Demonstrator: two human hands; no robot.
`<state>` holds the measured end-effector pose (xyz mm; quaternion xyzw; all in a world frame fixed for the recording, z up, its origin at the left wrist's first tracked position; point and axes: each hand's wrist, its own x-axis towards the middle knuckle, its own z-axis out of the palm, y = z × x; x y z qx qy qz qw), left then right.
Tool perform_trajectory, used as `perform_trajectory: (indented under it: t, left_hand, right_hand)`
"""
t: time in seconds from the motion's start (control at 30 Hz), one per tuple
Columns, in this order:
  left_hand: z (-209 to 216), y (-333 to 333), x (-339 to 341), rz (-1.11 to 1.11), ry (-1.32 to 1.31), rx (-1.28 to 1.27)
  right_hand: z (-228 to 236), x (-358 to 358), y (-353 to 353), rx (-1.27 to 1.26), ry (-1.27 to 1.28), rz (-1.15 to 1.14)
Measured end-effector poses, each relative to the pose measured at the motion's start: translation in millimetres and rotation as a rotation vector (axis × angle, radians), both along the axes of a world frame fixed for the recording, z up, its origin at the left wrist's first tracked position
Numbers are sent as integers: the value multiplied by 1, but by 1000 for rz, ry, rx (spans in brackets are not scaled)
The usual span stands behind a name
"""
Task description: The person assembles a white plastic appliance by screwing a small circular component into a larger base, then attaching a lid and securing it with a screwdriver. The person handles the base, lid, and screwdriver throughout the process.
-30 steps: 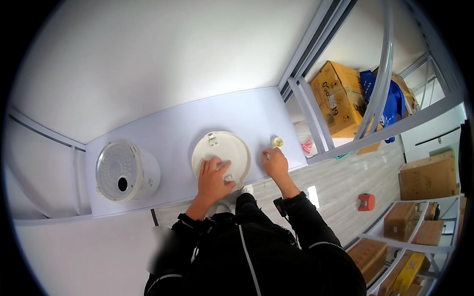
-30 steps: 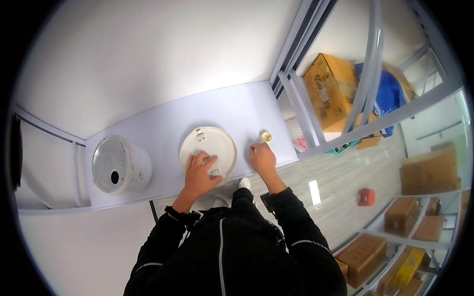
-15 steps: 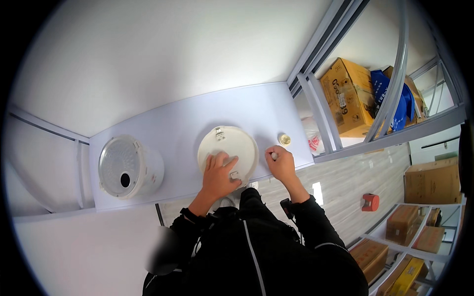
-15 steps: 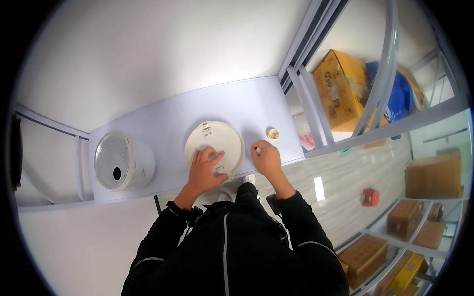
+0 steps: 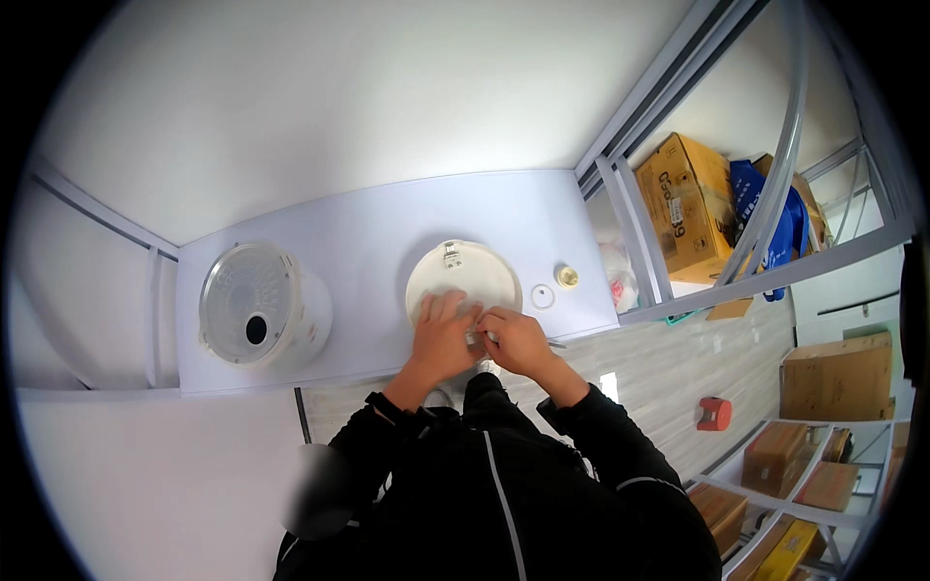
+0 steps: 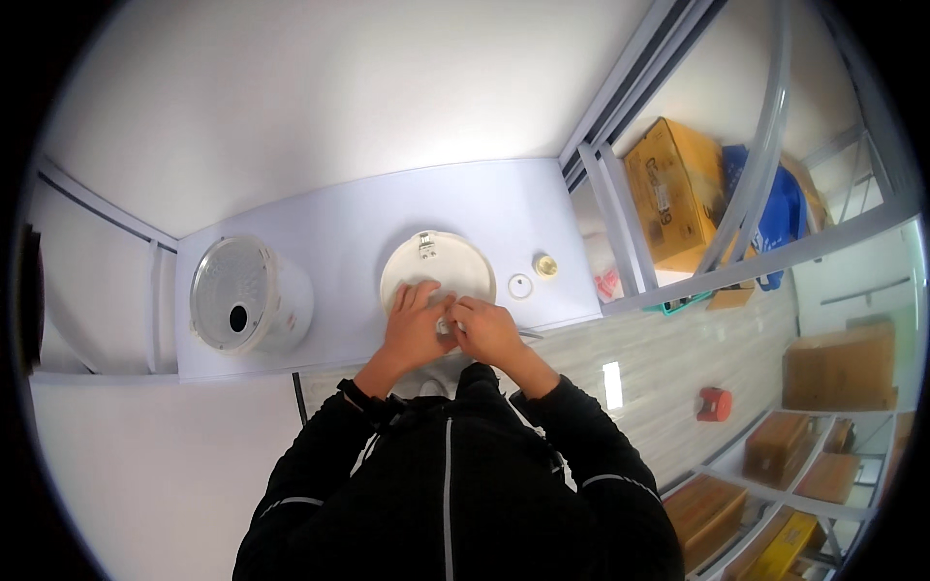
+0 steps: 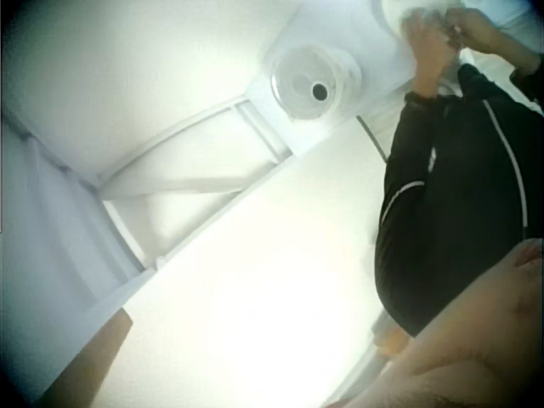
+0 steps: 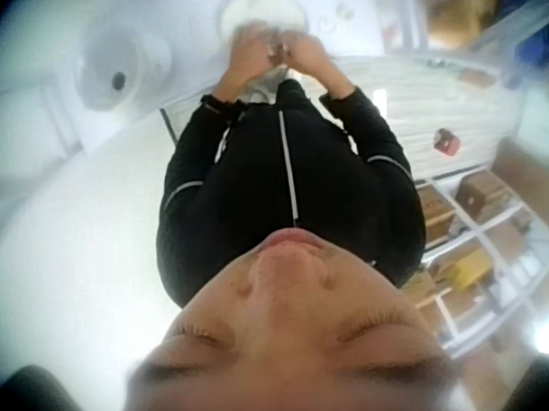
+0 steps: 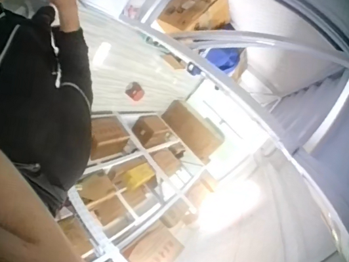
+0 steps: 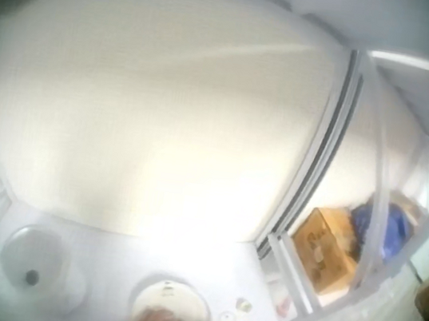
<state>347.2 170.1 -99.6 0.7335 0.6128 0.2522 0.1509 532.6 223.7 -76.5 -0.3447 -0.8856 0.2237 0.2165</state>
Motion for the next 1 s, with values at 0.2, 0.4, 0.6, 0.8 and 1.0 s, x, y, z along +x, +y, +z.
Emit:
perform_trajectory:
  t: [0.2,0.4,0.6,0.8,1.0]
  left_hand:
    - [-5,1,0,4,72,24]
    - [-2,0,-3,-5,66,6]
    - [-3,-2,-5,-11,38,12]
    - [-4,-4,-4,1,46,34]
    - [-8,-5,-2,6,26,29]
  right_hand:
    - [-3,-6,0,59,-127,12]
    - [-13,-11,0,87,-164,3]
    - [-16,-12,-1,53,-198,-50]
    - [-12,-14,-5,-18,-243,-126]
    - [-8,-11,-5,-62,-255,-140]
